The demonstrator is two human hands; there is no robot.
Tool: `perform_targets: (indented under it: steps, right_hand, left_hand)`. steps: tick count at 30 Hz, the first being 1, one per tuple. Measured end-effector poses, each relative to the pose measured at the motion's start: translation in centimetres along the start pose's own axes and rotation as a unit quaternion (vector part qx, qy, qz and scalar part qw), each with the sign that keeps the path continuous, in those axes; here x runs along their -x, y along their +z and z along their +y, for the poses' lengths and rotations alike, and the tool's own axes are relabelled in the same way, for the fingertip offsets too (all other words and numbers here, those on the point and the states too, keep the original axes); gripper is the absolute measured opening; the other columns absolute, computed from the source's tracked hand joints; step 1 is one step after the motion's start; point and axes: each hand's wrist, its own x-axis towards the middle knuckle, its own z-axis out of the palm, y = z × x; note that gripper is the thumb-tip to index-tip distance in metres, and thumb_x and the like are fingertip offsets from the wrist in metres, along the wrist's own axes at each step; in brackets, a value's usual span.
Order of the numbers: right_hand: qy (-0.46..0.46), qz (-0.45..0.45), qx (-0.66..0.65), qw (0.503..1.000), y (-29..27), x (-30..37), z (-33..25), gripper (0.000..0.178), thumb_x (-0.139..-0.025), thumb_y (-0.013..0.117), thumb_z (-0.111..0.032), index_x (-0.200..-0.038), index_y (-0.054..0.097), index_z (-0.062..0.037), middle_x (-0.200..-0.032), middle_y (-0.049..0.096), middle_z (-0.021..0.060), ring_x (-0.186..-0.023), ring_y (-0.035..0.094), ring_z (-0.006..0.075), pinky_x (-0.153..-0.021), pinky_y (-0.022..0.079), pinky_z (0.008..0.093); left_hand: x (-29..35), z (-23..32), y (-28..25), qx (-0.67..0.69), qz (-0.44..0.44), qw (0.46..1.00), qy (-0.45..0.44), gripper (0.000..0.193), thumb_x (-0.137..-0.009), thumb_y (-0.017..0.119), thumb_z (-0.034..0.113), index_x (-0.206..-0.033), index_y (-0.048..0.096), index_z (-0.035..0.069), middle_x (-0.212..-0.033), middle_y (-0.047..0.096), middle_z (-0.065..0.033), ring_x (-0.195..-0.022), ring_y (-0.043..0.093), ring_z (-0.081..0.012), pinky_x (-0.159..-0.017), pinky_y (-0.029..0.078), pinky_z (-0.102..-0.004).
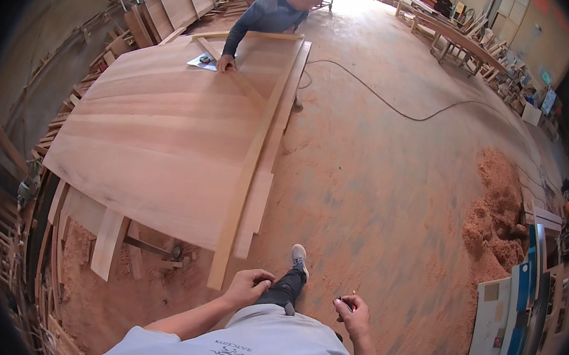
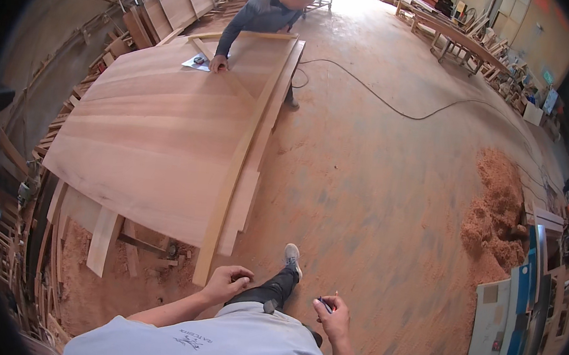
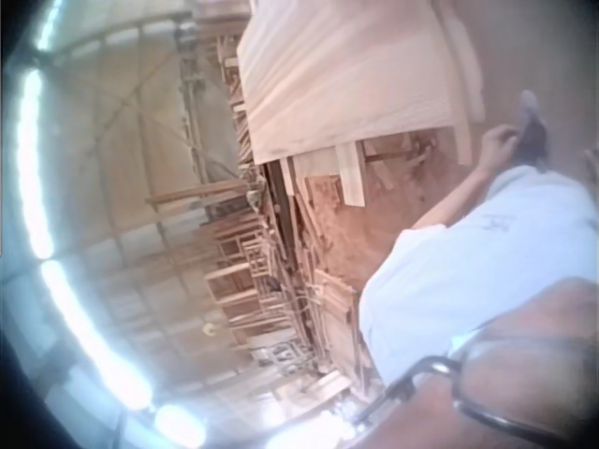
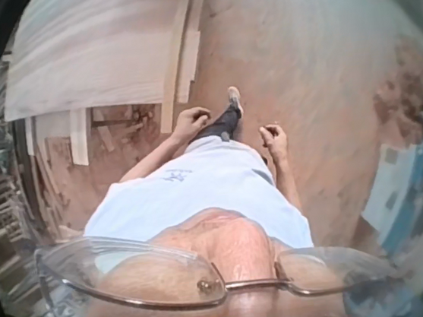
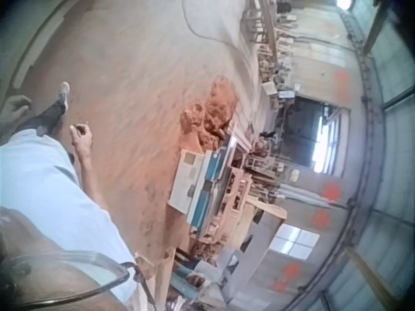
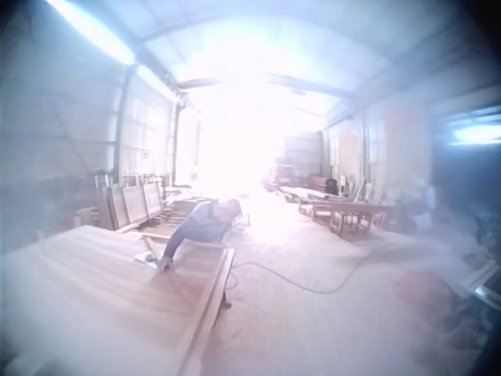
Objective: The person measures a large sheet of plywood using a flexible metal ruler and a pencil, marking measurements along the edges. They also handle printed papers and a wooden frame, positioning the frame on the plywood.
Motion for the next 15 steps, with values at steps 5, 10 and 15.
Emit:
perform_targets:
  steps: [5,10,15]
  right_hand:
    - [0.004,-0.011,0.037,0.999,-2.4,-8.2,-4.4,0.035,-0.087,0.083,-0.024,-0.106,0.069,0.0025,-0.093,0.071,0.0101,-0.075,0.067,0.0153,-0.061,0.058,0.0305]
    - [0.046,0.019,0.048,0.998,-7.6,-17.6,-7.3,0.034,-0.088,0.082,-0.026,-0.103,0.069,0.0022,-0.092,0.071,0.0101,-0.076,0.068,0.0162,-0.060,0.059,0.0319]
    - [0.129,0.136,-0.027,0.982,-14.4,-26.5,-3.7,0.031,-0.091,0.078,-0.030,-0.096,0.068,-0.0011,-0.079,0.069,0.0087,-0.065,0.067,0.0169,-0.052,0.058,0.0345]
  left_hand:
    - [-9.4,0.8,1.1,0.003,-0.013,1.000,-0.011,0.020,-0.097,0.063,0.003,-0.114,0.072,-0.005,-0.097,0.076,-0.0084,-0.082,0.069,-0.0114,-0.079,0.058,-0.0276]
    - [-19.5,3.6,1.6,0.050,-0.001,0.999,-0.011,0.021,-0.098,0.062,0.002,-0.115,0.073,-0.004,-0.098,0.077,-0.0088,-0.082,0.069,-0.0121,-0.078,0.058,-0.0281]
    - [-28.1,7.7,1.4,0.008,0.010,1.000,-0.004,0.021,-0.097,0.064,0.005,-0.114,0.074,-0.002,-0.098,0.077,-0.0106,-0.083,0.071,-0.0154,-0.080,0.058,-0.0298]
